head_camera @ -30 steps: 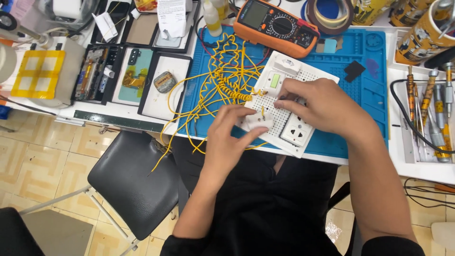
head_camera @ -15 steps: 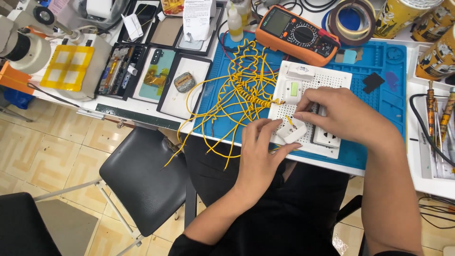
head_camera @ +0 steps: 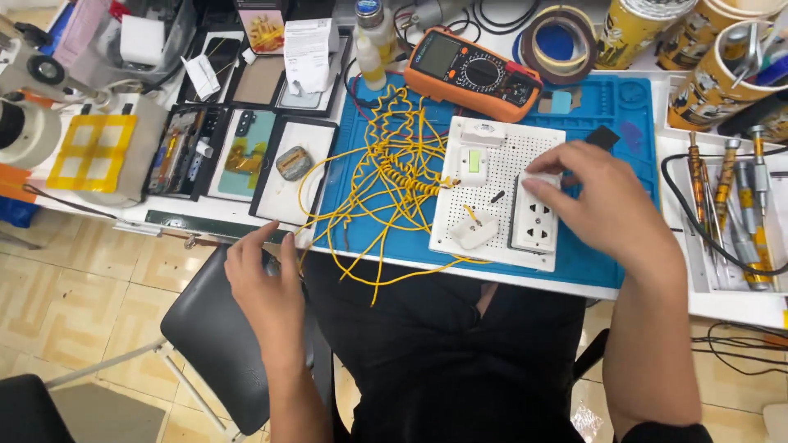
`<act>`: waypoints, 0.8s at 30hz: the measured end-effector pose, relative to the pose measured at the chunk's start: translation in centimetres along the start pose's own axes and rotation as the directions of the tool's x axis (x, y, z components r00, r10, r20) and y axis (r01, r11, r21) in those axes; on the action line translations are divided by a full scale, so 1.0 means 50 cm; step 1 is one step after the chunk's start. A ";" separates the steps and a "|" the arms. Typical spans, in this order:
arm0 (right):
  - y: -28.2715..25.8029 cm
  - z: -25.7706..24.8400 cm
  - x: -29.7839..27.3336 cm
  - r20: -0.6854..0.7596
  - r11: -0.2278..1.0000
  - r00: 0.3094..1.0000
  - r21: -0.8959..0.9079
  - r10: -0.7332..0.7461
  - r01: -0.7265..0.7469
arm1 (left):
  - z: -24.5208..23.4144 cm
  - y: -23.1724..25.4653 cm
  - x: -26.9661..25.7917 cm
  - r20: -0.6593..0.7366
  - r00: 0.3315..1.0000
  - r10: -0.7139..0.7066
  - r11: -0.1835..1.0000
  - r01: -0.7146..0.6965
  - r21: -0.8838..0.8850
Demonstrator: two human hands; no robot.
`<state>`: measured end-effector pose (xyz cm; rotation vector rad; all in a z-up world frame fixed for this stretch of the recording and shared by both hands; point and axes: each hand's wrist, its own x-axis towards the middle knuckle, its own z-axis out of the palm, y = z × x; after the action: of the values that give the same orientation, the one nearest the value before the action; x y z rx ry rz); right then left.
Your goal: The person uses a multimeter to test a white power strip on a cluttered workbench. They rotate the dial on the multimeter and use the probes to check the outlets. The person then handles a yellow coiled wire, stripping the ends and twisting them together.
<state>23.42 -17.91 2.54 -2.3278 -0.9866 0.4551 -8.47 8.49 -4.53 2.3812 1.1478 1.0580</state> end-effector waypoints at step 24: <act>0.047 0.080 -0.035 -0.152 0.980 0.987 0.183 -0.050 0.077 | 0.201 0.160 0.170 0.283 0.634 0.720 0.647 -0.760 0.056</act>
<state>21.50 -19.09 -1.89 -2.1209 -0.9041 0.3317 6.74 10.40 -2.98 3.1140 0.1045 0.8375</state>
